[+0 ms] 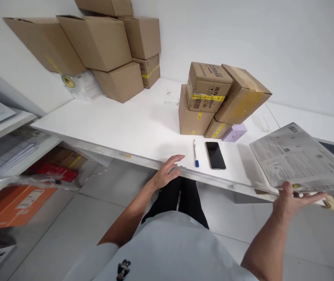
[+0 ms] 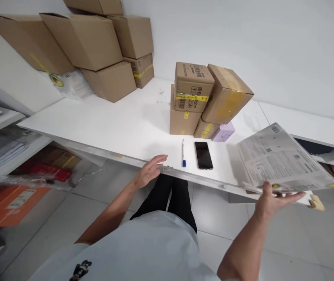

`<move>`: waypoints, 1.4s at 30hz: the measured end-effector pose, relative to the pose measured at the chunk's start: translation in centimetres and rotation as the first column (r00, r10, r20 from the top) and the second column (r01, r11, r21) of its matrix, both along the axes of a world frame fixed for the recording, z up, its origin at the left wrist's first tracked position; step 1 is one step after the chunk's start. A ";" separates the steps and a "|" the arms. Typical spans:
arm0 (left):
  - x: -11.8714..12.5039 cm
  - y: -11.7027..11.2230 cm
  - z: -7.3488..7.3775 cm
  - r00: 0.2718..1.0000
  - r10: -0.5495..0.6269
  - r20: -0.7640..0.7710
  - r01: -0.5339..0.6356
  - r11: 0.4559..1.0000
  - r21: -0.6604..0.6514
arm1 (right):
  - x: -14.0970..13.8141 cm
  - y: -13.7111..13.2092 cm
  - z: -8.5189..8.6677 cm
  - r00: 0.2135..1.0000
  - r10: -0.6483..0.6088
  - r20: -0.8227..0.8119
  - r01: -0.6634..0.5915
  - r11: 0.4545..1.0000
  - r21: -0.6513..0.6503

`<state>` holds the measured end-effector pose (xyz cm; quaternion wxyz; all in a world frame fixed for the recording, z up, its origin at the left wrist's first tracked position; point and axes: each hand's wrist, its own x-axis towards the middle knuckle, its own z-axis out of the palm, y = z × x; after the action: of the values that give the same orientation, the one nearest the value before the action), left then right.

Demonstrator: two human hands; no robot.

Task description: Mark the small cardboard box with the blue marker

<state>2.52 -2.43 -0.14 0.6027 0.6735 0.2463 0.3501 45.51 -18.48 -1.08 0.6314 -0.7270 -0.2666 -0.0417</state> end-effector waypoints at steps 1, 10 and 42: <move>-0.2 -0.1 -0.3 1.000 0.018 -0.011 -0.017 1.000 0.003 | 1.2 1.1 -0.5 0.988 -0.144 0.054 0.147 0.988 -0.044; -1.2 0.1 -1.0 0.987 0.151 -0.062 -0.152 0.988 -0.012 | 5.1 12.7 -1.5 0.991 -0.117 0.062 0.132 0.904 -0.406; 13.5 18.7 17.1 0.645 0.762 0.061 -0.566 0.423 0.708 | 0.2 20.7 -4.1 0.989 0.136 0.065 -0.108 0.940 -0.322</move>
<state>16.02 16.26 16.96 0.0862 0.7268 0.4295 0.5290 45.76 2.25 -5.15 0.4955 -0.7987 -0.3413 0.0098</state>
